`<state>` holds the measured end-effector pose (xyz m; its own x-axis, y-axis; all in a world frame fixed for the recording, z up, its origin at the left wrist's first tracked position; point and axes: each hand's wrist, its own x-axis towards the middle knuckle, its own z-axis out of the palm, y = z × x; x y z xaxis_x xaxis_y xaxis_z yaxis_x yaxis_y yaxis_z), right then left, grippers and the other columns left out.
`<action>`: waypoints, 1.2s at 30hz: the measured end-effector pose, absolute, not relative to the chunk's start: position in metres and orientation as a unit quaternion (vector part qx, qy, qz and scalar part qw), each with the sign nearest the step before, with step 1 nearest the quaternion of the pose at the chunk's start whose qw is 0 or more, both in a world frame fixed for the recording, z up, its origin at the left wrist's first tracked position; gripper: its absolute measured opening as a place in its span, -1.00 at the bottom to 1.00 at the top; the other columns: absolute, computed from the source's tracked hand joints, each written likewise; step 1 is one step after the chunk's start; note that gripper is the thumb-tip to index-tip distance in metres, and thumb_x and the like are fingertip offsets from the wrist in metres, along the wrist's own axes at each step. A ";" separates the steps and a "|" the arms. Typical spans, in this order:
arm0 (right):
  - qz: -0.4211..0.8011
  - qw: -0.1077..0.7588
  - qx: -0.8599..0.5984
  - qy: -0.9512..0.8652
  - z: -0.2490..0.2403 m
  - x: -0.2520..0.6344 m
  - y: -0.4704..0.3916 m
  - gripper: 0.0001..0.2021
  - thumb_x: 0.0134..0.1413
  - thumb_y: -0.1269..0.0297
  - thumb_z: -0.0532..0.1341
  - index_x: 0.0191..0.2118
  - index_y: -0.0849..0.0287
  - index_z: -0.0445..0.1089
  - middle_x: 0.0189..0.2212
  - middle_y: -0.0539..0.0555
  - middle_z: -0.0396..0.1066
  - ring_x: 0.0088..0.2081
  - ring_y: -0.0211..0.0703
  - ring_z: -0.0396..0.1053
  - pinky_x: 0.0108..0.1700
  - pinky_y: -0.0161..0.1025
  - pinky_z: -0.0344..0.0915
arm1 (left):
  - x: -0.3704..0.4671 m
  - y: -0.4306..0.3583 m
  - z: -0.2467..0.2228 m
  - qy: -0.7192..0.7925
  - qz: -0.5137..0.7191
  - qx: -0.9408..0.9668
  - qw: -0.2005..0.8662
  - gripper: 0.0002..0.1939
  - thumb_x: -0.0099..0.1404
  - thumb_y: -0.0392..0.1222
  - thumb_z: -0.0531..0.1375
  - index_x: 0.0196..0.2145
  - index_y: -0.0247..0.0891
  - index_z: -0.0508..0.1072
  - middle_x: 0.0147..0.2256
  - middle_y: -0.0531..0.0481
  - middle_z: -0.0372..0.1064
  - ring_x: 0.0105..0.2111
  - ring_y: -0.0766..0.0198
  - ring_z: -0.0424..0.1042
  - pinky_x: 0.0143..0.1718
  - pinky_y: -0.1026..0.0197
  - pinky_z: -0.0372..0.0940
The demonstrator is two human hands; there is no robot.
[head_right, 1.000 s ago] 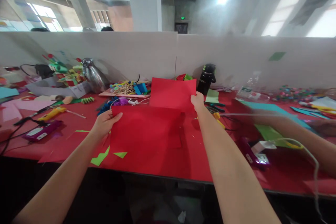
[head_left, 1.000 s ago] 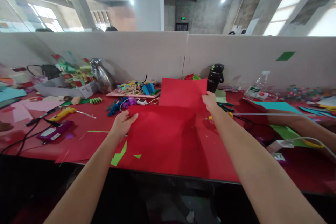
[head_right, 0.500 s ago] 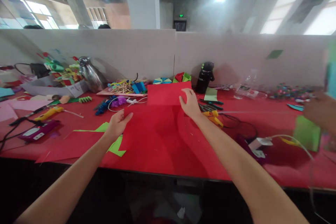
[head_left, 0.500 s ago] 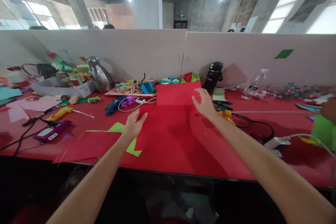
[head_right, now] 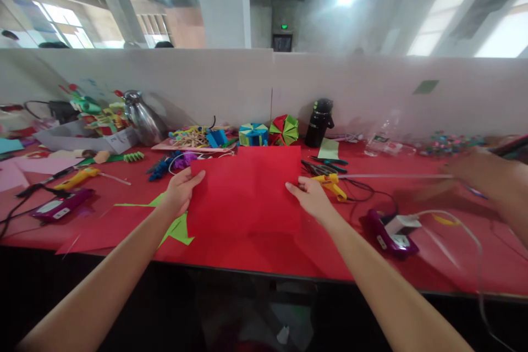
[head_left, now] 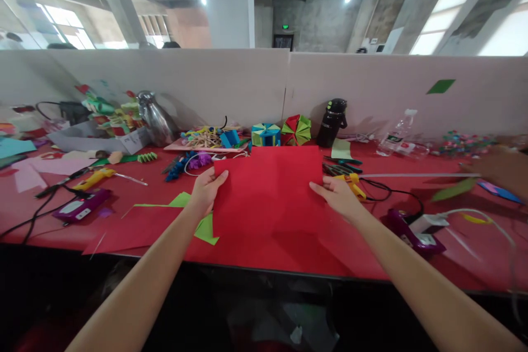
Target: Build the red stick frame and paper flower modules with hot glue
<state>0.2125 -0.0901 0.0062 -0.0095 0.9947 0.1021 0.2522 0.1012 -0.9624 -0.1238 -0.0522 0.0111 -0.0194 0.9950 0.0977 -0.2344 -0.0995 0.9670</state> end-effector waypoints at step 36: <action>0.615 0.495 -0.428 -0.439 0.012 0.158 -0.124 -0.40 -0.12 0.12 0.46 0.09 0.07 0.38 0.10 0.20 0.43 0.08 0.15 0.42 0.13 0.14 0.34 | -0.049 -0.088 0.032 0.324 0.563 0.409 0.641 -0.39 -0.14 -0.29 0.51 -0.07 -0.29 0.49 -0.09 -0.19 0.54 -0.10 -0.04 0.54 -0.01 -0.07 0.42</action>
